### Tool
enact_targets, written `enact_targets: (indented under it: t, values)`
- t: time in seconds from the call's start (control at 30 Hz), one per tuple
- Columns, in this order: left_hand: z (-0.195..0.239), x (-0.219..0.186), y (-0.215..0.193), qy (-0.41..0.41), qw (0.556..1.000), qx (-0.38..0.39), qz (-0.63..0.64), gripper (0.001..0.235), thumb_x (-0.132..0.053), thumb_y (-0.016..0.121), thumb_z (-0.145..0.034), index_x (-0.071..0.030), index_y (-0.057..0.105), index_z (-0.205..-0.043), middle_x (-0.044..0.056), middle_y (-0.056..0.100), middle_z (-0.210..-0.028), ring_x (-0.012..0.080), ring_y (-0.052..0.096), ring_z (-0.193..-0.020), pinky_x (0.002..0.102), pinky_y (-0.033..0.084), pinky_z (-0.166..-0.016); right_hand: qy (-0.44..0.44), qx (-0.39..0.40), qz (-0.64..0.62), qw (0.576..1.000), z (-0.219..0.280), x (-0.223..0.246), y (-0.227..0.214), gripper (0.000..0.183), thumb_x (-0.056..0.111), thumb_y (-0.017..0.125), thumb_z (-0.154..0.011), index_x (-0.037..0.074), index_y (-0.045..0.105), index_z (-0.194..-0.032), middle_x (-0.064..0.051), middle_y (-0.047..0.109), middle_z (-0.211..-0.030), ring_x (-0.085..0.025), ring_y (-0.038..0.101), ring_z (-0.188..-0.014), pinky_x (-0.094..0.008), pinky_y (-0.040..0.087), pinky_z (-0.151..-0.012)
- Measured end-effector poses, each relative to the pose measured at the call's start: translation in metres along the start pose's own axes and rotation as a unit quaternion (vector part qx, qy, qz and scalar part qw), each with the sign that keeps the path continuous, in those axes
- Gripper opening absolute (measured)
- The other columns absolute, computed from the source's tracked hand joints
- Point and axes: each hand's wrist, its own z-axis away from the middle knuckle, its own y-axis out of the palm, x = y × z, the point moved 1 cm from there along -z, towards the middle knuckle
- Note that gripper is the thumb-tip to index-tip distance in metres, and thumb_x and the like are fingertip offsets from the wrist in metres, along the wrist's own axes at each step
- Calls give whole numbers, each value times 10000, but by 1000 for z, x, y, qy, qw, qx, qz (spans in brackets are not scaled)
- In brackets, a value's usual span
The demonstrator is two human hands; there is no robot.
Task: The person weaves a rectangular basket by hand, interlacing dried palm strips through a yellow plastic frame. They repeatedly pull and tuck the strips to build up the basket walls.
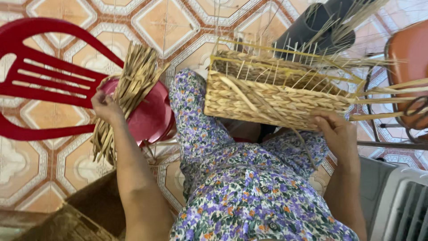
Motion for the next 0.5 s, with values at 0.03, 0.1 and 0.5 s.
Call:
enact_targets:
  t: [0.03, 0.1, 0.5]
  values:
    - [-3, 4, -1, -1, 1000, -4, -22, 247, 118, 642, -912, -7, 656, -1126, 89, 723, -1093, 188, 702, -979, 304, 577, -861, -3, -8, -9, 1000, -3, 5, 5, 235, 126, 631, -1041, 27, 714, -1238, -69, 771, -1026, -92, 704, -874, -255, 567, -765]
    - [-6, 8, -5, -8, 1000, -1, -30, 223, 79, 669, -920, -11, 648, -1123, 84, 725, -1085, 191, 720, -974, 305, 589, -866, -20, -7, 16, 1000, -5, 17, 15, 225, 94, 632, -1048, 14, 714, -1243, -80, 767, -1050, -100, 722, -937, -246, 566, -800]
    - [9, 19, 40, 262, 911, 143, -285, 301, 29, 708, -855, -203, 799, -1024, 121, 657, -1057, 332, 639, -1012, 454, 537, -878, -90, 42, 79, 992, -10, 42, 47, 195, 60, 675, -1032, 1, 723, -1212, -95, 770, -1031, -122, 730, -946, -243, 559, -813]
